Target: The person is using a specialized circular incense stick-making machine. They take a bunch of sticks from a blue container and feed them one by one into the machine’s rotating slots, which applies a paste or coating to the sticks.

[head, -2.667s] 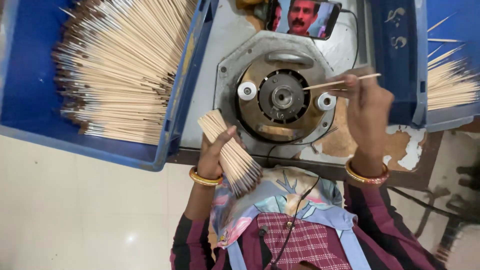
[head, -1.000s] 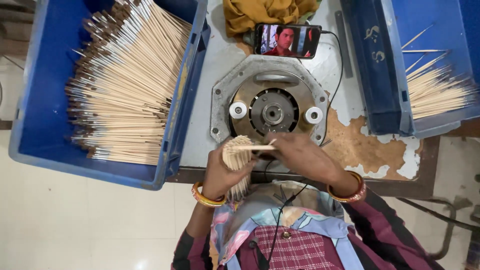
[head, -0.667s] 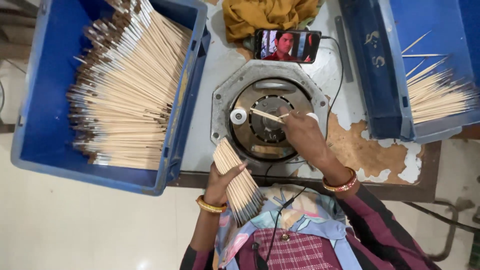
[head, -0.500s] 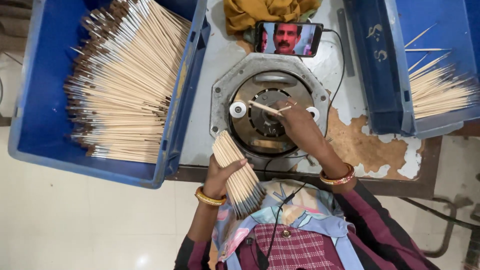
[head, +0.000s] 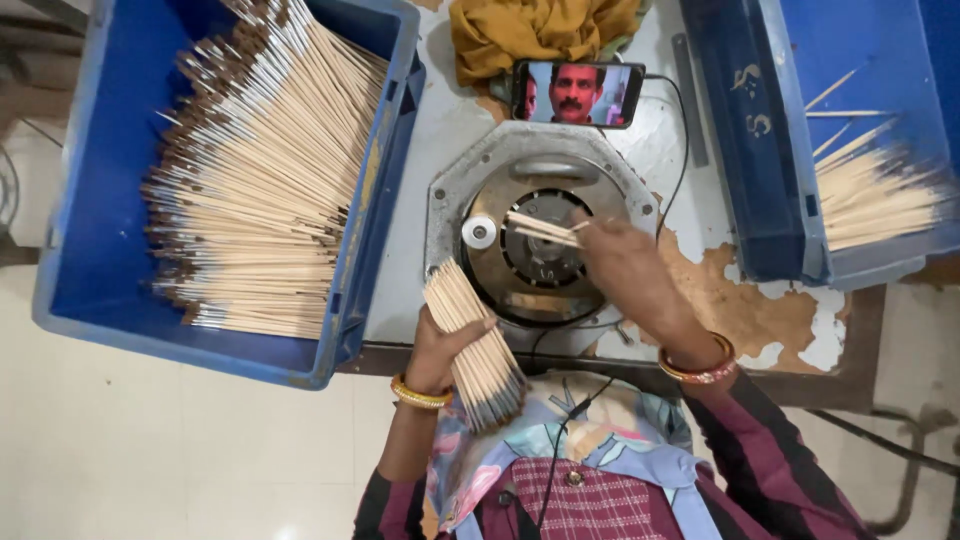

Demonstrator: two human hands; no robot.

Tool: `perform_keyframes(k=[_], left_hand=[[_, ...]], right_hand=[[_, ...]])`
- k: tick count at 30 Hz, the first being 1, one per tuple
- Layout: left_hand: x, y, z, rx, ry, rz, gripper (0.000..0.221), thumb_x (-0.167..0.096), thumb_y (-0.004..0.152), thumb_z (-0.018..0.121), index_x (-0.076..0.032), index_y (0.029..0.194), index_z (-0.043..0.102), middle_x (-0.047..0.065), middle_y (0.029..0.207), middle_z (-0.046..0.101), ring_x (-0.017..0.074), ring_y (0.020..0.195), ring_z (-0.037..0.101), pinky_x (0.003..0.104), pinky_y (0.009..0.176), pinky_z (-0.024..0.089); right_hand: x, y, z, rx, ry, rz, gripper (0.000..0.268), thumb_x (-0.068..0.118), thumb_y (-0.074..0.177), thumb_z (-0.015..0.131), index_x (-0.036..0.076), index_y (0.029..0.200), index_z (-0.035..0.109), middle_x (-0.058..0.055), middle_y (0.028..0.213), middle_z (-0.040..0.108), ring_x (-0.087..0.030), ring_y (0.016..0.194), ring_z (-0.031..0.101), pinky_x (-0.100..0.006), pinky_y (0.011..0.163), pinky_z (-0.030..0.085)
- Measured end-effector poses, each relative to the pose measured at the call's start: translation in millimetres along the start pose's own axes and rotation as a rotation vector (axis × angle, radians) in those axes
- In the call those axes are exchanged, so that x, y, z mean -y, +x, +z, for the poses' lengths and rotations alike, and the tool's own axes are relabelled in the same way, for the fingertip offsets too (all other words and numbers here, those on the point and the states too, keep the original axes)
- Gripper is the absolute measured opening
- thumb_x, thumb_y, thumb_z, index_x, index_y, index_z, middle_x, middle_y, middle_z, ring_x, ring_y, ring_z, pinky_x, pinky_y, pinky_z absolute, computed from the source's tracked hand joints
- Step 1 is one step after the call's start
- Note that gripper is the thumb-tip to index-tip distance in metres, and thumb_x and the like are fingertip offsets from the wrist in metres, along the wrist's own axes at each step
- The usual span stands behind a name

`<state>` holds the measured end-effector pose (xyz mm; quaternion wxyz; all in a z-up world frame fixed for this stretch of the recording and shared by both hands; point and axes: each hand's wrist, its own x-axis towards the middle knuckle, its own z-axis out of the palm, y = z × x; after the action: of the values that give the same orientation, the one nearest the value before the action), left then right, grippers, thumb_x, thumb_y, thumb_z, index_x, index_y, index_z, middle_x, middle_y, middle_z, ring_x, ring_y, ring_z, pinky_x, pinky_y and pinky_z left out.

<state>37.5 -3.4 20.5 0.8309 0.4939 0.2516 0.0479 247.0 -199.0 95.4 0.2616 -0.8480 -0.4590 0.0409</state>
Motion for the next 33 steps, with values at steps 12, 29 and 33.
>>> perform_keyframes(k=[12,29,33], left_hand=[[14,-23,-2,-0.086,-0.279,-0.181,0.035,0.003,0.082,0.077,0.003,0.112,0.06,0.013,0.093,0.071,0.0286,0.082,0.075,0.041,0.068,0.065],[13,-14,-2,-0.048,-0.475,-0.231,0.033,-0.005,0.088,0.073,0.002,0.118,0.06,0.012,0.091,0.072,0.0266,0.079,0.076,0.04,0.069,0.066],[25,-20,-9,-0.115,-0.361,-0.253,0.036,0.003,0.082,0.075,0.003,0.113,0.058,0.014,0.093,0.071,0.0315,0.082,0.078,0.043,0.069,0.066]], right_hand=[[22,-7,16,-0.019,0.32,0.024,0.022,0.003,0.093,0.062,0.005,0.115,0.063,-0.018,0.1,0.07,-0.038,0.094,0.069,-0.047,0.081,0.054],[-6,6,38,0.07,-0.049,0.081,0.027,0.001,0.093,0.06,0.003,0.119,0.063,-0.019,0.087,0.065,-0.04,0.079,0.067,-0.049,0.067,0.052],[-9,10,42,0.026,0.031,0.056,0.02,0.003,0.092,0.062,0.003,0.112,0.061,-0.019,0.096,0.064,-0.041,0.092,0.065,-0.05,0.077,0.051]])
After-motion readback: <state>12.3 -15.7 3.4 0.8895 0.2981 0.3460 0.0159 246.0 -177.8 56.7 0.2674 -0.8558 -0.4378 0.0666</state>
